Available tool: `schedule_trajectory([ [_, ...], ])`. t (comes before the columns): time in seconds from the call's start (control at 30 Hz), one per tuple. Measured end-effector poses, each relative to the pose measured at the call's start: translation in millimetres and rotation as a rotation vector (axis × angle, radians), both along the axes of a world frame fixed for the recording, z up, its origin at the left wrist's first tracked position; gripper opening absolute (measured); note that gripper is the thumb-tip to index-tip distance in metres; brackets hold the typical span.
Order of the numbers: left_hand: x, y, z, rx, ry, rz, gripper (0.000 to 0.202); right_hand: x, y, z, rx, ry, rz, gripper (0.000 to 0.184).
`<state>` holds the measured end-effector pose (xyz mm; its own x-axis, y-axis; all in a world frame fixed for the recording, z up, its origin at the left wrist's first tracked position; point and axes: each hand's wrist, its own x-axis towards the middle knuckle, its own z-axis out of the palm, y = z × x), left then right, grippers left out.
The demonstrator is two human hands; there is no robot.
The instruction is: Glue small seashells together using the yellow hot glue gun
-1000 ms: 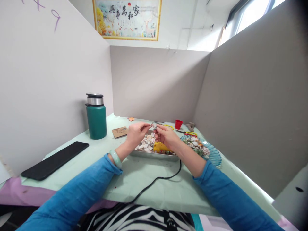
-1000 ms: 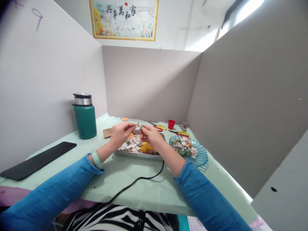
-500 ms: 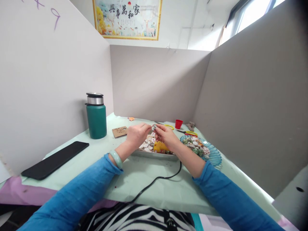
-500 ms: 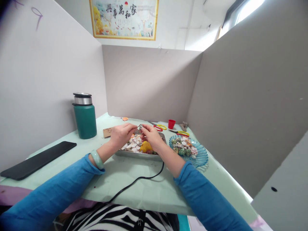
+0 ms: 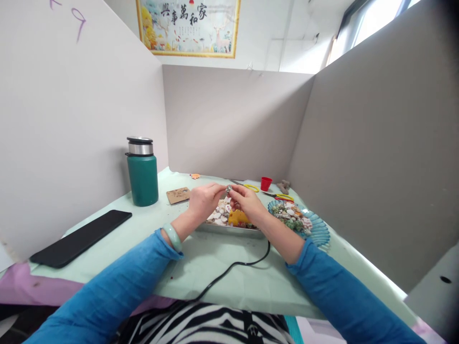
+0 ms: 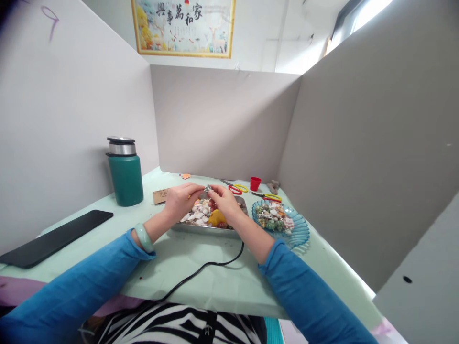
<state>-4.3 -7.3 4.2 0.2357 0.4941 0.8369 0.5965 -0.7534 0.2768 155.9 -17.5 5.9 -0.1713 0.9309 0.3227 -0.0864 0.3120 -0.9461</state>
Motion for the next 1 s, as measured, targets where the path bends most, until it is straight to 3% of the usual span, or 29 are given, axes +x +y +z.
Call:
schedule_trajectory([
  [0.47, -0.1, -1.0, 1.5, -0.042, -0.059, -0.093, 0.020, -0.1, -1.8, 0.8, 0.027, -0.001, 0.025, 0.026],
  [0.83, 1.8, -0.1, 1.0, 0.186, 0.063, -0.025, 0.020, 1.3, 0.4, -2.3, 0.056, 0.003, 0.020, 0.029],
  [1.0, 1.9, -3.6, 4.9, 0.064, -0.025, -0.086, 0.027, 0.8, -0.6, -0.8, 0.070, 0.033, 0.001, 0.034],
])
